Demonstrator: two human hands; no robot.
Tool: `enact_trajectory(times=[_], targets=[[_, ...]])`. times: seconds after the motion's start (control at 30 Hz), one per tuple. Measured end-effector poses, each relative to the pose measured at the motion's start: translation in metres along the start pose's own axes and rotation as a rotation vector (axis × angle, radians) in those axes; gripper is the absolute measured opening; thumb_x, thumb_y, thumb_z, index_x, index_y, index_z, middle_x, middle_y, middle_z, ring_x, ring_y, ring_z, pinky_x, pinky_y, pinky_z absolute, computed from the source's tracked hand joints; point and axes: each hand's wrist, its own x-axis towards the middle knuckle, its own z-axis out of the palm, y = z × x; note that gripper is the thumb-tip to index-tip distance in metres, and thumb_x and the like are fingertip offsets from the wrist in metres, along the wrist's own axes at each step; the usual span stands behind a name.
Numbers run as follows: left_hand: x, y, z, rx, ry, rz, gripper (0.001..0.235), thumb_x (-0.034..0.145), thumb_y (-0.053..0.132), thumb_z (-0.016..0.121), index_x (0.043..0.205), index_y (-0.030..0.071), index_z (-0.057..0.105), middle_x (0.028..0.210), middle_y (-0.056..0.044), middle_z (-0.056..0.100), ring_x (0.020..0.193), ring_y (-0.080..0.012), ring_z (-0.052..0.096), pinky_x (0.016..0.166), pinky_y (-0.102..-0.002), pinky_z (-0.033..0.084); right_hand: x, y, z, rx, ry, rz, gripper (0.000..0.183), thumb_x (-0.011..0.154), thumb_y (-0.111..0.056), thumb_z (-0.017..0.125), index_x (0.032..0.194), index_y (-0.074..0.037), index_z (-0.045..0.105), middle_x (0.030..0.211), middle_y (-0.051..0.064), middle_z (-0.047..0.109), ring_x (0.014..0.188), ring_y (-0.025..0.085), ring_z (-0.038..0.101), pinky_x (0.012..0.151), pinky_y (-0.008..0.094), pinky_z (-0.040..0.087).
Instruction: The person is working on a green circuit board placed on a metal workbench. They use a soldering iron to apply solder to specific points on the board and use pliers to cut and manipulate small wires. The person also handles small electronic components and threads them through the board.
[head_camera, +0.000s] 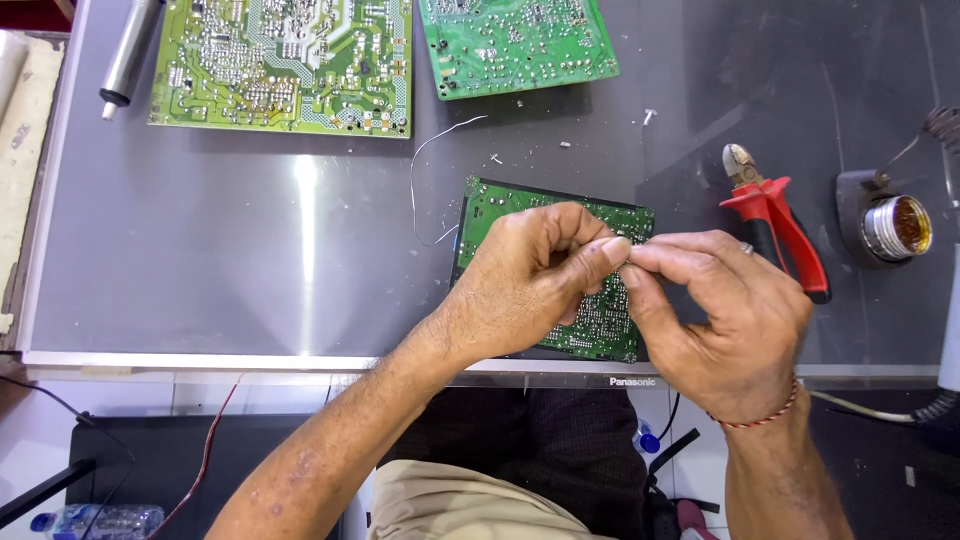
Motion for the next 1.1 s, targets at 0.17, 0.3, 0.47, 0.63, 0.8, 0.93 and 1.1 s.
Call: enact_trajectory(times=[0.17, 0.3, 0.47, 0.63, 0.8, 0.93, 1.1], targets=[[-0.004, -0.001, -0.001, 0.086, 0.009, 0.049, 0.023, 0.094, 0.024, 0.058, 0.075, 0.012, 0.058, 0.055, 0.005, 0.048, 0.047, -0.0075, 0.043, 0.044, -0.026, 0.038, -0.003, -0.001, 0.001, -0.002, -0.002, -0.029, 0.003, 0.09, 0.005, 0.072, 0.092, 0.005, 0.07, 0.09, 0.017, 0.071, 0.077, 0.025, 0.068, 0.071, 0.034, 0.054], [-0.008, 0.002, 0.0, 0.187, 0.042, 0.078, 0.021, 0.094, 0.022, 0.059, 0.076, 0.011, 0.061, 0.055, 0.006, 0.049, 0.051, -0.0076, 0.04, 0.046, -0.027, 0.036, -0.005, -0.002, 0.002, -0.041, 0.019, -0.06, 0.005, 0.089, 0.007, 0.071, 0.09, 0.003, 0.068, 0.086, 0.015, 0.07, 0.074, 0.025, 0.066, 0.069, 0.035, 0.053], [-0.016, 0.006, 0.013, 0.133, 0.131, 0.082, 0.024, 0.094, 0.023, 0.058, 0.074, 0.01, 0.058, 0.054, 0.003, 0.053, 0.048, -0.0088, 0.045, 0.046, -0.029, 0.039, -0.01, -0.002, 0.004, -0.087, 0.054, -0.024, 0.007, 0.09, 0.007, 0.068, 0.088, 0.003, 0.064, 0.085, 0.015, 0.068, 0.073, 0.027, 0.065, 0.07, 0.036, 0.051], [-0.035, 0.011, 0.022, 0.096, 0.182, 0.201, 0.024, 0.097, 0.02, 0.053, 0.104, 0.002, 0.068, 0.06, -0.002, 0.059, 0.048, -0.0092, 0.054, 0.043, -0.027, 0.044, -0.012, -0.003, -0.001, 0.036, 0.09, 0.055, 0.005, 0.091, 0.003, 0.063, 0.087, 0.004, 0.061, 0.082, 0.017, 0.067, 0.072, 0.027, 0.065, 0.066, 0.034, 0.051], [-0.049, 0.001, 0.038, 0.049, 0.267, 0.434, 0.024, 0.095, 0.0, 0.055, 0.118, -0.003, 0.062, 0.111, -0.018, 0.071, 0.101, -0.0279, 0.073, 0.089, -0.032, 0.063, -0.013, -0.004, 0.0, 0.088, 0.102, 0.019, 0.007, 0.093, 0.001, 0.06, 0.087, 0.006, 0.06, 0.079, 0.018, 0.065, 0.069, 0.028, 0.064, 0.064, 0.035, 0.052], [-0.054, -0.01, 0.048, 0.044, 0.331, 0.424, 0.025, 0.095, 0.0, 0.058, 0.12, -0.002, 0.062, 0.116, -0.019, 0.069, 0.105, -0.0285, 0.072, 0.092, -0.032, 0.061, -0.015, -0.004, 0.002, 0.087, 0.09, 0.004, 0.007, 0.092, 0.001, 0.06, 0.087, 0.006, 0.06, 0.079, 0.018, 0.066, 0.068, 0.027, 0.065, 0.063, 0.033, 0.052], [-0.055, -0.015, 0.051, 0.043, 0.381, 0.435, 0.024, 0.098, 0.004, 0.057, 0.121, -0.001, 0.061, 0.118, -0.02, 0.067, 0.101, -0.0265, 0.072, 0.086, -0.03, 0.061, -0.018, -0.006, 0.007, 0.009, 0.097, 0.018, 0.003, 0.092, 0.002, 0.065, 0.09, 0.004, 0.063, 0.083, 0.016, 0.067, 0.07, 0.025, 0.065, 0.066, 0.033, 0.052]])
